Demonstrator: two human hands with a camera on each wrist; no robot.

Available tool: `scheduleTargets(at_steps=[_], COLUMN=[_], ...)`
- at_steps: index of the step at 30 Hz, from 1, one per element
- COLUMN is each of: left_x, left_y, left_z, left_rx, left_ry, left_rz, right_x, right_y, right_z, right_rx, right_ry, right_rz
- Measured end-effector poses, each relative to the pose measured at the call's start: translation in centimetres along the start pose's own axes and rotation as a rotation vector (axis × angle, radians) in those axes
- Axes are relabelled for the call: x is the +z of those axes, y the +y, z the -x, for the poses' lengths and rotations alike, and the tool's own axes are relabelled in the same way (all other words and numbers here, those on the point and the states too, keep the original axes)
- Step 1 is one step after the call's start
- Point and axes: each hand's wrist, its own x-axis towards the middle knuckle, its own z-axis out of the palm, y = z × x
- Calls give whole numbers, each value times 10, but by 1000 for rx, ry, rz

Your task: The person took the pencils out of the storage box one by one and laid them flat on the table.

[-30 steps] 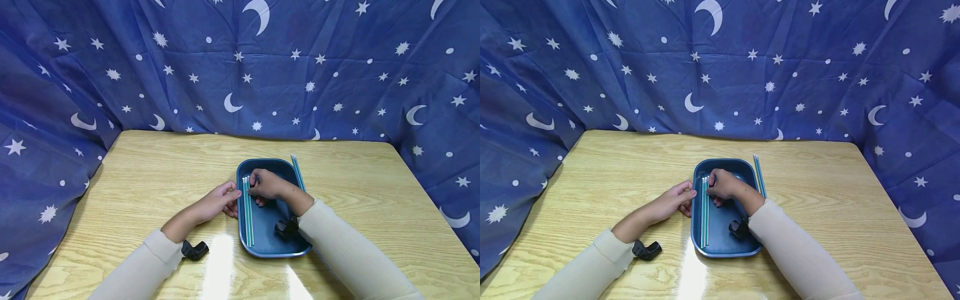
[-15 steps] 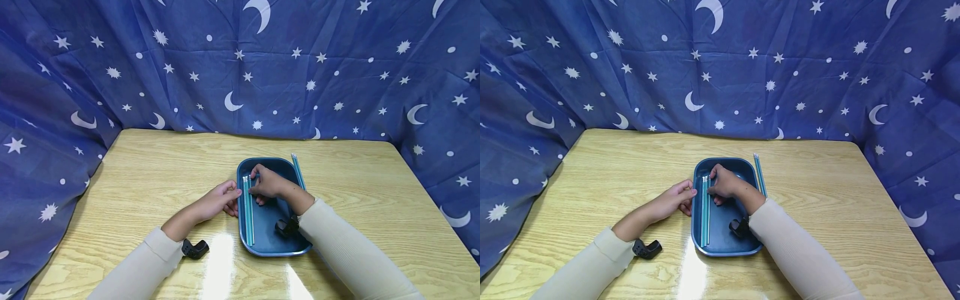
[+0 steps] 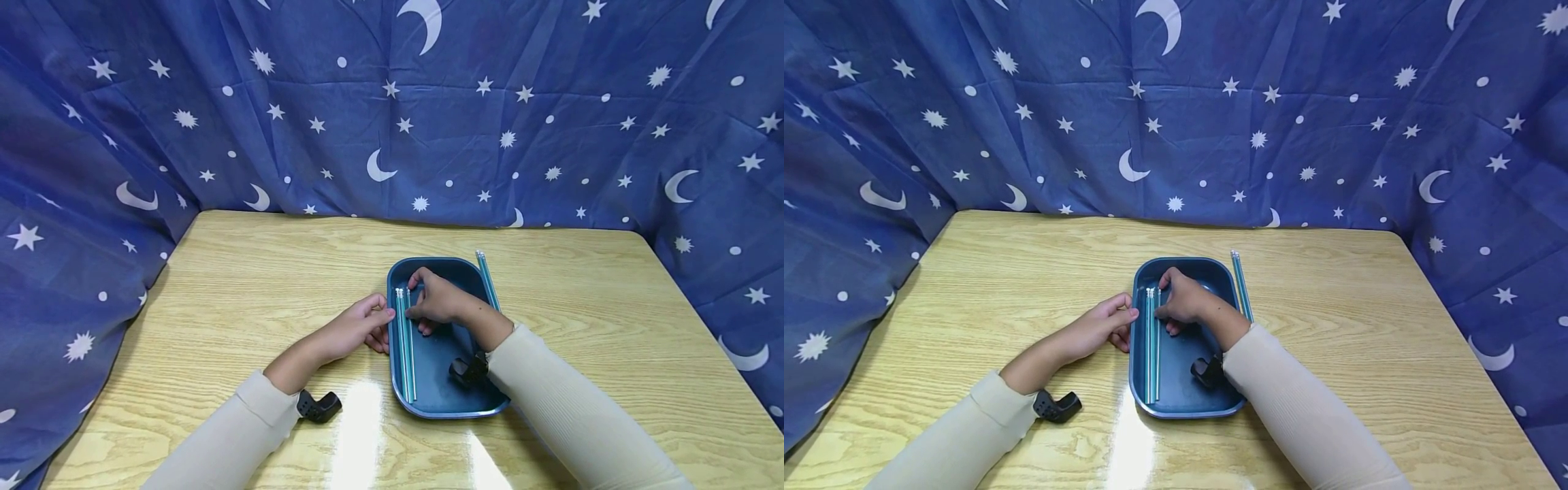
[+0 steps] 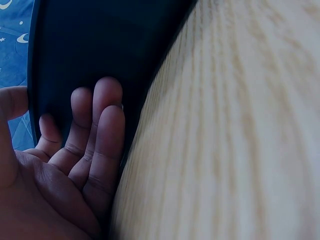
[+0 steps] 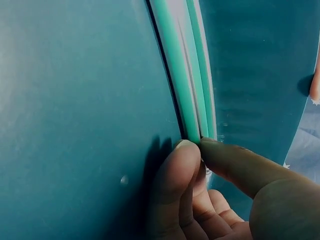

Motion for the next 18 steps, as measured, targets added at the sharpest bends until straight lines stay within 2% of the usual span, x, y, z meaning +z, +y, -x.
scheduleTargets(at_steps=[18], left_x=[-1], left_y=[-1], left_z=[0], left_rx=[-1], left_ry=[-2], left_rz=[2], right_x=[5], right_y=[-4], right_z=[2], right_rx=[-22], right_ry=[38], right_rz=[152])
